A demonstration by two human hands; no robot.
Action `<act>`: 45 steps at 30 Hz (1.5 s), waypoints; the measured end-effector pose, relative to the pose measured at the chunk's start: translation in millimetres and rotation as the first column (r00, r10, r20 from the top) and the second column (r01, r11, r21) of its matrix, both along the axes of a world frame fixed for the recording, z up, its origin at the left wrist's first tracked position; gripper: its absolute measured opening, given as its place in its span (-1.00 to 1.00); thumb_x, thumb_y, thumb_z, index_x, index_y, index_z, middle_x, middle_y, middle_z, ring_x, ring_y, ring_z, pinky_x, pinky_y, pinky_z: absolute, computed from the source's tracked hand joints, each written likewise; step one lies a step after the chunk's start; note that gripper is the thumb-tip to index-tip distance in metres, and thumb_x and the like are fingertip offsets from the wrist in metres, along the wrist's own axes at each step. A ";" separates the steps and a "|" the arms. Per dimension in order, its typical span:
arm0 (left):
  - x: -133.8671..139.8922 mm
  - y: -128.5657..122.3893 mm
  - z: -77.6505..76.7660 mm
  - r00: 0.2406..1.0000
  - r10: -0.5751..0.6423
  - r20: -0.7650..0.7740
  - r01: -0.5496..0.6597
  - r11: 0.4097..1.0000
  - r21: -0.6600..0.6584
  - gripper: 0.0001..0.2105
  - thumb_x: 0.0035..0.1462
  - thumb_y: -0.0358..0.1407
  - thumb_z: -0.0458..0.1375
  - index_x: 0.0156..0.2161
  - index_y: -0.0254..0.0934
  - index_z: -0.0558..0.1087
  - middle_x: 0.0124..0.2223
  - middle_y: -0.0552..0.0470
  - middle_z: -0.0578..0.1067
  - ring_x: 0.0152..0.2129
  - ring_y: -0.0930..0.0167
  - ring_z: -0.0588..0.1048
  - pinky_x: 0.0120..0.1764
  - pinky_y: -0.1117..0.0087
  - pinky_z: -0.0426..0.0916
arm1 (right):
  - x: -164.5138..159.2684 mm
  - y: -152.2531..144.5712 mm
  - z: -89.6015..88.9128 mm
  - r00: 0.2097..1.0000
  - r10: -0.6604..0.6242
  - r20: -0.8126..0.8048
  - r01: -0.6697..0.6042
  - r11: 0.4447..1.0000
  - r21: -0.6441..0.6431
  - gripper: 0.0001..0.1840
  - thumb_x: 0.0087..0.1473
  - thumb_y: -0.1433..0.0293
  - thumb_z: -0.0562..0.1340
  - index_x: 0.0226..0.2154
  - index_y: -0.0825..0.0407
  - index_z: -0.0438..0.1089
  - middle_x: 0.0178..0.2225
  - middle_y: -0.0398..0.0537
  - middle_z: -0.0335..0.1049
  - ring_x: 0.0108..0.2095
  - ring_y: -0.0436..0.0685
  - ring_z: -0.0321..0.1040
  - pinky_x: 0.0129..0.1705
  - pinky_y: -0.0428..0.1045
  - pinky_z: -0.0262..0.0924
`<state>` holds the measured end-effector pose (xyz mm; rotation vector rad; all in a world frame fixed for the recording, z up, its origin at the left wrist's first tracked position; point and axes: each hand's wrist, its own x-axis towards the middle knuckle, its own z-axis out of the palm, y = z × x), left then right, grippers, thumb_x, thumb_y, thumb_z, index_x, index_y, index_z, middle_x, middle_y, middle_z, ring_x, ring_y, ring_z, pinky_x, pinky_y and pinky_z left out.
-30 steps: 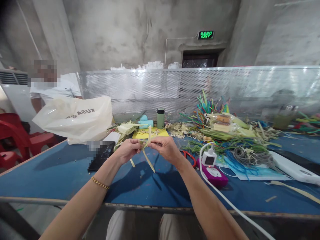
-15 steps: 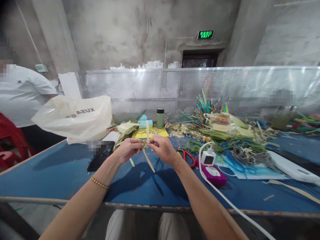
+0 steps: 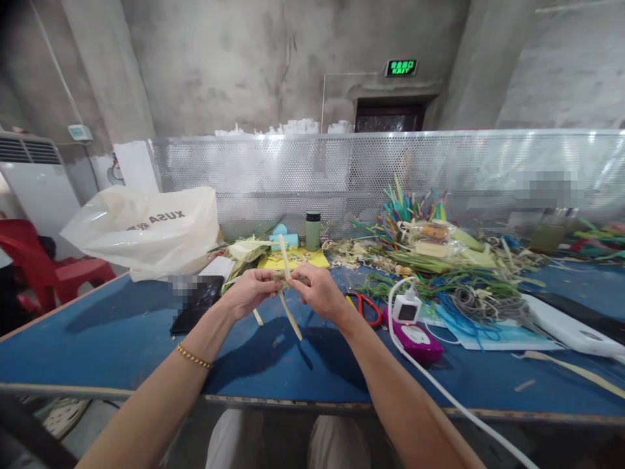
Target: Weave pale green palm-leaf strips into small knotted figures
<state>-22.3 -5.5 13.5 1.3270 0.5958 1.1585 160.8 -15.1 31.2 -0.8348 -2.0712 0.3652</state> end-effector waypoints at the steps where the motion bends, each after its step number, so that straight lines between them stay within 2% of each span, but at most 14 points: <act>1: -0.1 0.0 0.0 1.000 -0.003 -0.005 0.003 1.000 0.006 -0.84 -0.25 -0.41 0.35 -0.48 -0.43 0.51 -0.50 0.02 0.43 -0.59 0.58 0.27 -0.49 0.48 0.10 | 0.0 0.2 -0.2 1.000 -0.012 0.000 0.012 1.000 -0.014 -0.79 0.10 0.29 0.17 -0.48 0.05 0.35 -0.48 -0.15 0.31 -0.63 -0.07 0.17 -0.55 -0.11 0.09; 5: -0.6 0.5 -0.5 1.000 -0.008 -0.022 0.008 1.000 0.022 -0.85 -0.25 -0.41 0.35 -0.49 -0.42 0.51 -0.51 0.03 0.42 -0.59 0.58 0.27 -0.49 0.48 0.11 | -1.8 1.6 -0.9 0.998 -0.051 -0.024 0.051 0.999 -0.007 -0.76 0.08 0.24 0.19 -0.48 0.06 0.36 -0.48 -0.15 0.33 -0.60 -0.06 0.19 -0.55 -0.12 0.07; 11: -0.9 0.5 -1.7 0.998 0.003 -0.068 0.000 0.998 0.055 -0.87 -0.21 -0.38 0.33 -0.49 -0.42 0.51 -0.55 0.06 0.38 -0.61 0.58 0.26 -0.50 0.48 0.11 | -3.6 1.8 1.2 0.990 -0.142 0.001 0.141 0.978 0.155 -0.80 0.01 0.29 0.26 -0.54 0.06 0.39 -0.51 -0.13 0.30 -0.52 -0.03 0.14 -0.46 -0.10 0.06; 19: 0.1 1.7 -3.6 0.994 0.030 -0.101 -0.021 0.996 0.090 -0.85 -0.19 -0.37 0.31 -0.47 -0.40 0.47 -0.56 0.10 0.35 -0.63 0.58 0.26 -0.51 0.47 0.12 | -2.2 2.0 3.1 0.989 -0.116 0.091 0.100 0.981 0.166 -0.78 0.11 0.33 0.17 -0.49 0.06 0.42 -0.49 -0.11 0.33 -0.46 0.00 0.19 -0.39 -0.08 0.05; 28: -1.0 1.1 -2.6 0.995 -0.008 -0.095 0.017 0.995 0.099 -0.79 -0.18 -0.38 0.32 -0.35 -0.38 0.49 -0.54 0.12 0.36 -0.64 0.60 0.26 -0.52 0.49 0.12 | -1.1 6.2 -1.2 0.988 -0.148 0.041 0.142 0.983 0.118 -0.79 0.04 0.29 0.24 -0.52 0.06 0.37 -0.51 -0.15 0.32 -0.53 -0.04 0.14 -0.44 -0.10 0.04; 30: -1.2 0.7 -2.2 0.994 -0.014 -0.105 0.023 0.996 0.086 -0.78 -0.19 -0.38 0.32 -0.34 -0.38 0.49 -0.54 0.12 0.37 -0.64 0.60 0.26 -0.52 0.50 0.12 | 0.2 8.0 -1.7 0.987 -0.162 0.004 0.161 0.980 0.115 -0.79 0.01 0.26 0.27 -0.48 0.07 0.39 -0.45 -0.13 0.32 -0.55 -0.05 0.11 -0.46 -0.10 0.06; 32: -1.3 0.5 -2.2 0.994 -0.021 -0.106 0.028 0.997 0.073 -0.77 -0.21 -0.38 0.33 -0.35 -0.38 0.49 -0.55 0.13 0.38 -0.64 0.59 0.26 -0.52 0.50 0.12 | 2.0 9.3 -1.6 0.989 -0.145 -0.022 0.146 0.984 0.098 -0.74 -0.02 0.24 0.29 -0.31 0.08 0.42 -0.31 -0.06 0.33 -0.56 -0.07 0.09 -0.47 -0.09 0.09; 34: -1.6 0.5 -2.7 0.994 -0.028 -0.109 0.036 0.997 0.069 -0.77 -0.21 -0.39 0.33 -0.35 -0.38 0.49 -0.54 0.13 0.38 -0.63 0.59 0.26 -0.52 0.49 0.12 | 3.4 9.5 -0.6 0.997 -0.076 -0.007 0.077 0.995 0.071 -0.64 -0.01 0.26 0.27 -0.14 0.07 0.40 -0.17 0.01 0.30 -0.53 -0.07 0.11 -0.47 -0.09 0.12; 35: -1.8 0.5 -3.0 0.993 -0.034 -0.116 0.042 0.997 0.071 -0.77 -0.21 -0.39 0.33 -0.35 -0.39 0.49 -0.54 0.12 0.38 -0.63 0.59 0.26 -0.52 0.49 0.12 | 3.7 9.0 0.1 0.999 -0.036 0.022 0.035 0.998 0.058 -0.65 0.01 0.28 0.26 -0.13 0.06 0.40 -0.15 0.02 0.30 -0.51 -0.06 0.13 -0.46 -0.09 0.12; 38: -3.4 0.9 -3.8 0.987 -0.047 -0.157 0.063 0.993 0.099 -0.82 -0.17 -0.39 0.31 -0.37 -0.41 0.50 -0.52 0.09 0.40 -0.61 0.59 0.26 -0.50 0.49 0.12 | 3.0 6.3 2.2 0.992 -0.031 0.121 0.027 0.999 0.035 -0.82 0.03 0.32 0.22 -0.35 0.07 0.48 -0.35 -0.05 0.36 -0.47 -0.02 0.16 -0.45 -0.10 0.07; 41: -5.2 1.6 -3.4 0.983 -0.046 -0.180 0.068 0.991 0.118 -0.81 -0.14 -0.37 0.30 -0.36 -0.41 0.49 -0.50 0.08 0.40 -0.58 0.57 0.28 -0.47 0.48 0.13 | 1.0 3.8 3.4 0.986 -0.103 0.135 0.105 0.994 -0.013 -0.81 0.01 0.33 0.23 -0.50 0.10 0.45 -0.55 -0.14 0.30 -0.54 -0.05 0.11 -0.48 -0.11 0.00; 45: -7.3 2.3 -0.8 0.984 -0.036 -0.176 0.056 0.993 0.108 -0.76 -0.18 -0.38 0.31 -0.31 -0.38 0.48 -0.51 0.11 0.39 -0.58 0.57 0.28 -0.47 0.48 0.14 | 0.1 3.6 3.1 0.994 -0.069 0.089 0.079 0.990 -0.114 -0.77 0.00 0.31 0.22 -0.55 0.12 0.41 -0.62 -0.18 0.24 -0.58 -0.07 0.07 -0.53 -0.12 -0.05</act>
